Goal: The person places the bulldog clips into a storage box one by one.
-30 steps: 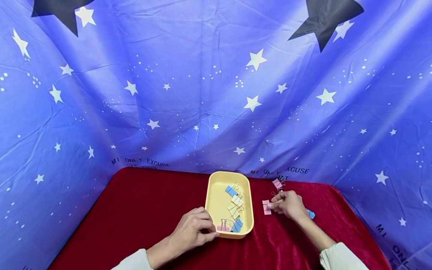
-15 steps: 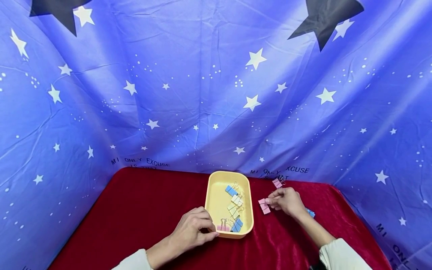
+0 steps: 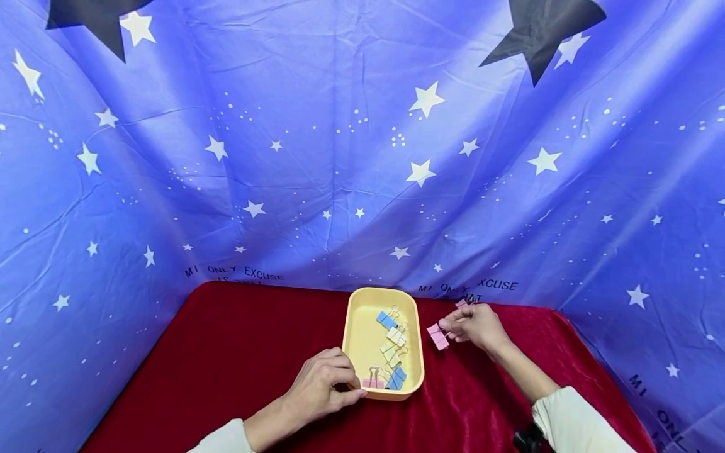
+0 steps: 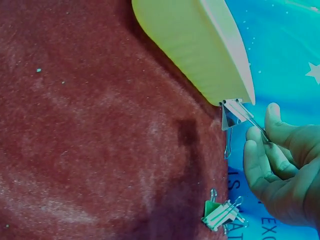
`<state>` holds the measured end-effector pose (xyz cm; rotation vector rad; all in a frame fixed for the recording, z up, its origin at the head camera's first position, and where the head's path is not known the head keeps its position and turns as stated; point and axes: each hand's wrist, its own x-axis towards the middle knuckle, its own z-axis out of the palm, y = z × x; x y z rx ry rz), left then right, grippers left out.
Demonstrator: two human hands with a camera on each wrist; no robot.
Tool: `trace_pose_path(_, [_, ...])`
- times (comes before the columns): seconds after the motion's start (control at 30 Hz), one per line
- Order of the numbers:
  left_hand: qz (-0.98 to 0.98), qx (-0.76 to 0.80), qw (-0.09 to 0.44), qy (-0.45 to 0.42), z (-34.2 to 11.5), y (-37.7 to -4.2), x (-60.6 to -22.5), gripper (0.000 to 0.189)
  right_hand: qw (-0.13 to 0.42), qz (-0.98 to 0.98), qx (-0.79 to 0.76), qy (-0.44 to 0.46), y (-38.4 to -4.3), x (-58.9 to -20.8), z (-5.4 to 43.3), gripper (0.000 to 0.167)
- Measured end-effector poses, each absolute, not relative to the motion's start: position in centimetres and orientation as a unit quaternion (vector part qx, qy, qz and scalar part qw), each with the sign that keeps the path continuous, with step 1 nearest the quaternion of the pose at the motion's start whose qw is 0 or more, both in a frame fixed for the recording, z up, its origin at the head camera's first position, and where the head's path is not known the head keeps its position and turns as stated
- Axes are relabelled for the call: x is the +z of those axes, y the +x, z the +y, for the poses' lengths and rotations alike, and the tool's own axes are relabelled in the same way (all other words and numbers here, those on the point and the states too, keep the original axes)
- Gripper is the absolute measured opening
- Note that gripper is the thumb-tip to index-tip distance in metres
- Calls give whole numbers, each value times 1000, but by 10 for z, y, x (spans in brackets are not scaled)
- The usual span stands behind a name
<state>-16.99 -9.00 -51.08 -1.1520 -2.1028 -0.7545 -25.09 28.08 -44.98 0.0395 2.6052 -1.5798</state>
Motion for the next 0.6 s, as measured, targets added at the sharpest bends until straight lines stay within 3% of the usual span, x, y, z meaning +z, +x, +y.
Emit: trace_pose_path(0.6, [-783, -287, 324, -447, -90, -173, -511, 25, 38, 858, -513, -14, -261, -422, 263, 27])
